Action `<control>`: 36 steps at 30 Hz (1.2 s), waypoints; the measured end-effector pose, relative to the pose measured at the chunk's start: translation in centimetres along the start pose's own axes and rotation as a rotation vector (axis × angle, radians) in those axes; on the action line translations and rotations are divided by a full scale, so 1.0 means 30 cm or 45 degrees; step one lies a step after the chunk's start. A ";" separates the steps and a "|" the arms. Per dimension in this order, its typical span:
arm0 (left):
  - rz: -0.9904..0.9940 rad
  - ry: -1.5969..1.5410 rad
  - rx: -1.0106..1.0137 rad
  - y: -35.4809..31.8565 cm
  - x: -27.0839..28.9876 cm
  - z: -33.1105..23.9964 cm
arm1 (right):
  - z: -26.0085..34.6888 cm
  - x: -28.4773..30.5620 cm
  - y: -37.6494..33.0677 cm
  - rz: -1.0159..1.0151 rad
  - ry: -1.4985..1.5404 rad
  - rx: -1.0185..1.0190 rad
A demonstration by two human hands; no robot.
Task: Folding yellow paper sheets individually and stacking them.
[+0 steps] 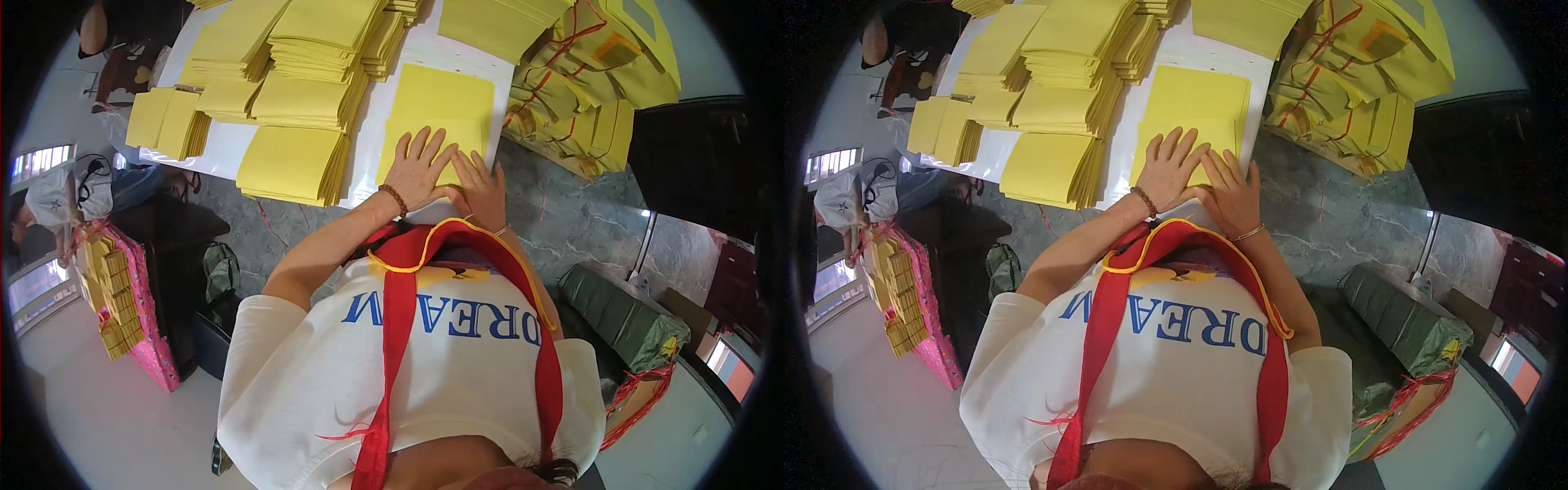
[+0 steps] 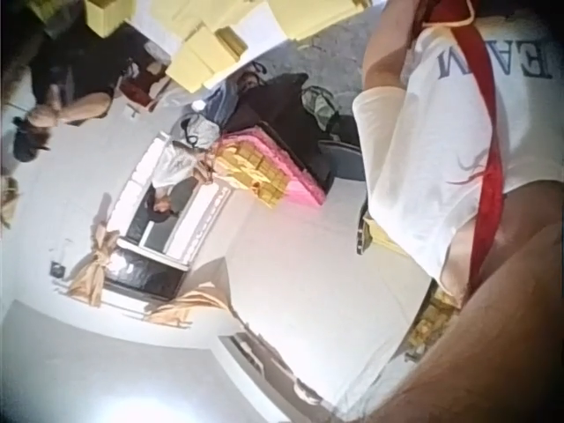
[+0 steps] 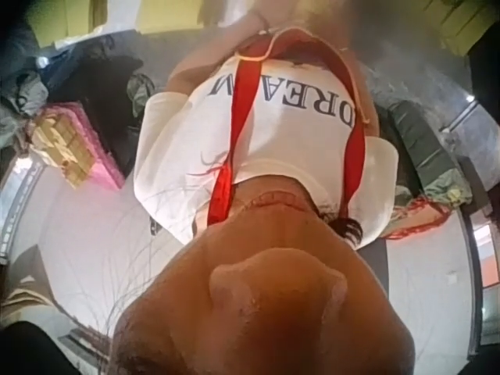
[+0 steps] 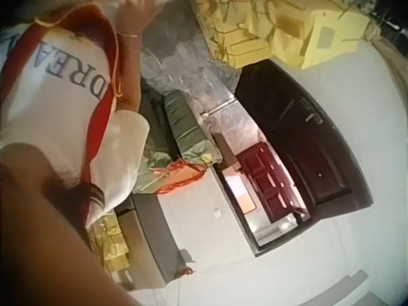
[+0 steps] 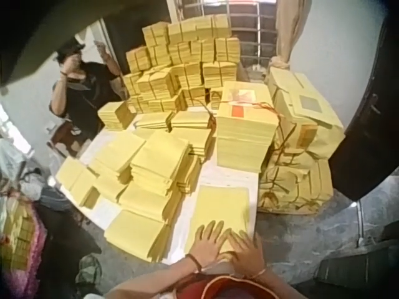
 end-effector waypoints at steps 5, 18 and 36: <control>-0.077 -0.187 -0.012 -0.028 -0.003 0.023 | -0.010 -0.057 -0.013 0.218 0.052 -0.026; -0.120 0.068 -0.026 -0.013 0.035 -0.023 | -0.135 0.101 0.002 -0.576 1.290 -0.857; -0.225 0.429 0.036 -0.489 0.415 0.495 | 0.228 -0.280 0.027 0.458 1.531 -0.818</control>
Point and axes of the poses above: each hand's wrist, its own y-axis towards the middle knuckle, its own x-axis out of the back of the hand, z = x × y, the point moved 6 cm from there along y, towards the middle knuckle, and after that the axes turned 12 degrees about y, right-handed, at the moved point
